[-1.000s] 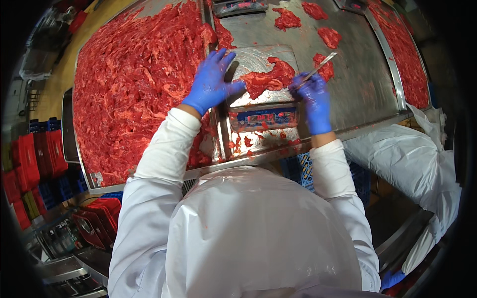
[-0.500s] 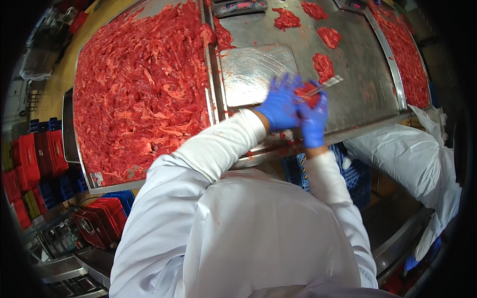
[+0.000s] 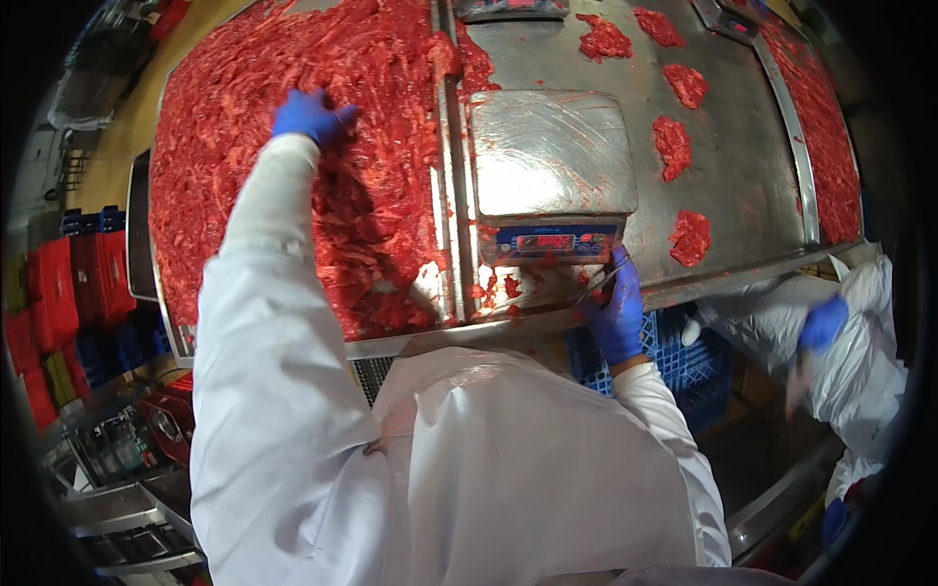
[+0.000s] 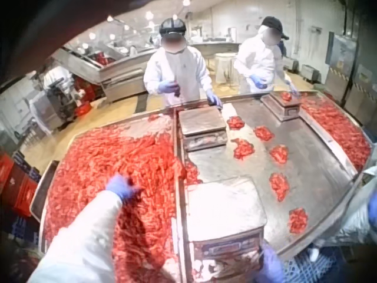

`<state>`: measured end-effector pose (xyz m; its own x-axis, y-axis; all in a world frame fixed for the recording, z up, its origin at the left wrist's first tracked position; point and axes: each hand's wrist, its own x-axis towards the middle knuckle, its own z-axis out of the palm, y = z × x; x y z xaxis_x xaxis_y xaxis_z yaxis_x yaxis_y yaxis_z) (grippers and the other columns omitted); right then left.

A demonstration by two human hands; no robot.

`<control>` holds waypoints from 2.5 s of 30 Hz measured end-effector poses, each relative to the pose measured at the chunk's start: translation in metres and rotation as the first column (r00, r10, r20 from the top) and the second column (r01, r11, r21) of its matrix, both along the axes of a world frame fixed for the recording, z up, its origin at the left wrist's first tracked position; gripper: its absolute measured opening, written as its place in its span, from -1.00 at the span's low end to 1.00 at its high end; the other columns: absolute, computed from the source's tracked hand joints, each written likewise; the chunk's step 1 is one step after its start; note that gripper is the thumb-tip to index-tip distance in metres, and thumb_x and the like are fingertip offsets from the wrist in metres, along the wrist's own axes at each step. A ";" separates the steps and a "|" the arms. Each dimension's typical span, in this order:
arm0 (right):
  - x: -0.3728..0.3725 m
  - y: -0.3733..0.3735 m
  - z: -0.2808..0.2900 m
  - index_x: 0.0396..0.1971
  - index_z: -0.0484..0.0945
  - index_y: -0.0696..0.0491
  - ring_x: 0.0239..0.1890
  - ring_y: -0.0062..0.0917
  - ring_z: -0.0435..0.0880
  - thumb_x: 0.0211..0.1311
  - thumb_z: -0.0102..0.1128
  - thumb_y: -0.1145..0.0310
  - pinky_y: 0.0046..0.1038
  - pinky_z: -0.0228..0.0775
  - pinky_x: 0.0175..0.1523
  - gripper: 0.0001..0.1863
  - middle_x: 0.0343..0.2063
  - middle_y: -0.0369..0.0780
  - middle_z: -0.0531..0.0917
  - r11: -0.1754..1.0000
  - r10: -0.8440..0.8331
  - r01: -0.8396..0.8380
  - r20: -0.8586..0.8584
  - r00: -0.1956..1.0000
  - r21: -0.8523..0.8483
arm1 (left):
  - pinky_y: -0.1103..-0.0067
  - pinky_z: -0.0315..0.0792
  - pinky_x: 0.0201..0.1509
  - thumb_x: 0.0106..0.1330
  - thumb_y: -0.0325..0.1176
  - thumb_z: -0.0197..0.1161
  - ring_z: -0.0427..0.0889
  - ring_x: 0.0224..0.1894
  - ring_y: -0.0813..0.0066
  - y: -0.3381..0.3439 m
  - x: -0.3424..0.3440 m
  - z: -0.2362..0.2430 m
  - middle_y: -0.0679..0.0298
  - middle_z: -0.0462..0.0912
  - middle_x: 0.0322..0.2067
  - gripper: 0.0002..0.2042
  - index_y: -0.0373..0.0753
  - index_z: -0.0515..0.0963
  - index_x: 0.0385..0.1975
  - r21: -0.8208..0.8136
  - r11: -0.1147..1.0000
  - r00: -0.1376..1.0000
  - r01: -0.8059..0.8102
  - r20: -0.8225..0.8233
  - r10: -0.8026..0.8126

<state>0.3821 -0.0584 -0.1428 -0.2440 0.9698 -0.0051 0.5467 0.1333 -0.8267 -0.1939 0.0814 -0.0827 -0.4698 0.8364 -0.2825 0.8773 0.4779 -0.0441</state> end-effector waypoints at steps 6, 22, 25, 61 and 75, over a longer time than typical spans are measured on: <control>-0.008 0.003 0.004 0.46 0.26 0.12 0.39 0.00 0.46 -0.18 0.74 0.07 -0.13 0.38 0.43 0.17 0.37 0.09 0.44 0.949 0.088 -0.172 0.303 0.949 0.264 | 0.12 0.57 0.14 0.30 0.03 0.35 0.65 0.04 -0.16 -0.127 0.142 0.005 -0.12 0.59 -0.01 -0.57 -0.21 0.70 -0.09 -0.014 0.988 0.968 0.151 0.207 -0.144; -0.006 -0.005 0.012 0.45 0.28 0.17 0.49 -0.05 0.35 -0.11 0.69 0.00 -0.18 0.25 0.54 0.14 0.41 0.08 0.40 0.974 0.089 -0.151 0.328 0.941 0.169 | 0.48 0.54 -0.18 0.27 -0.45 0.33 0.63 -0.20 0.49 -0.067 0.243 0.110 0.23 0.63 -0.28 -0.76 -0.28 0.59 -0.07 0.430 0.889 0.364 0.154 0.812 -0.456; -0.007 -0.003 0.011 0.45 0.29 0.17 0.49 -0.05 0.34 -0.09 0.68 0.00 -0.18 0.23 0.55 0.12 0.42 0.07 0.40 0.972 0.106 -0.162 0.302 0.947 0.170 | 0.43 0.55 0.09 0.18 -0.26 0.45 0.69 -0.09 0.20 -0.039 0.288 0.101 0.08 0.68 -0.17 -0.57 -0.28 0.62 0.04 0.357 0.934 0.110 -0.005 0.929 -0.354; -0.028 0.014 0.083 0.18 0.57 0.17 -0.27 -0.67 0.60 0.43 0.28 0.42 -0.59 0.49 -0.05 -0.63 -0.29 -0.33 0.66 0.811 0.265 -0.401 -0.344 0.901 -0.426 | 0.16 0.27 0.52 0.10 -0.12 0.51 0.32 0.46 -0.12 -0.100 0.192 -0.009 0.00 0.41 0.42 -0.45 -0.13 0.67 0.13 0.518 0.767 0.816 0.378 0.206 -0.541; -0.052 0.028 0.061 -0.05 0.69 0.16 -0.22 -0.57 0.72 0.28 0.40 0.45 -0.46 0.60 -0.06 -0.74 -0.25 -0.25 0.74 0.616 0.686 -0.722 -0.238 0.688 -0.314 | 0.30 0.58 0.10 0.14 -0.27 0.47 0.71 0.00 0.05 -0.215 0.014 -0.015 0.03 0.69 -0.09 -0.65 -0.25 0.72 -0.09 0.018 0.994 0.947 -0.109 0.307 0.098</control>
<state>0.3298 -0.0307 -0.0814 -0.8682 0.4279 -0.2514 0.3368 0.1359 -0.9317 -0.1800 -0.1338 -0.0978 -0.4497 0.7995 -0.3981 0.7918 0.5631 0.2365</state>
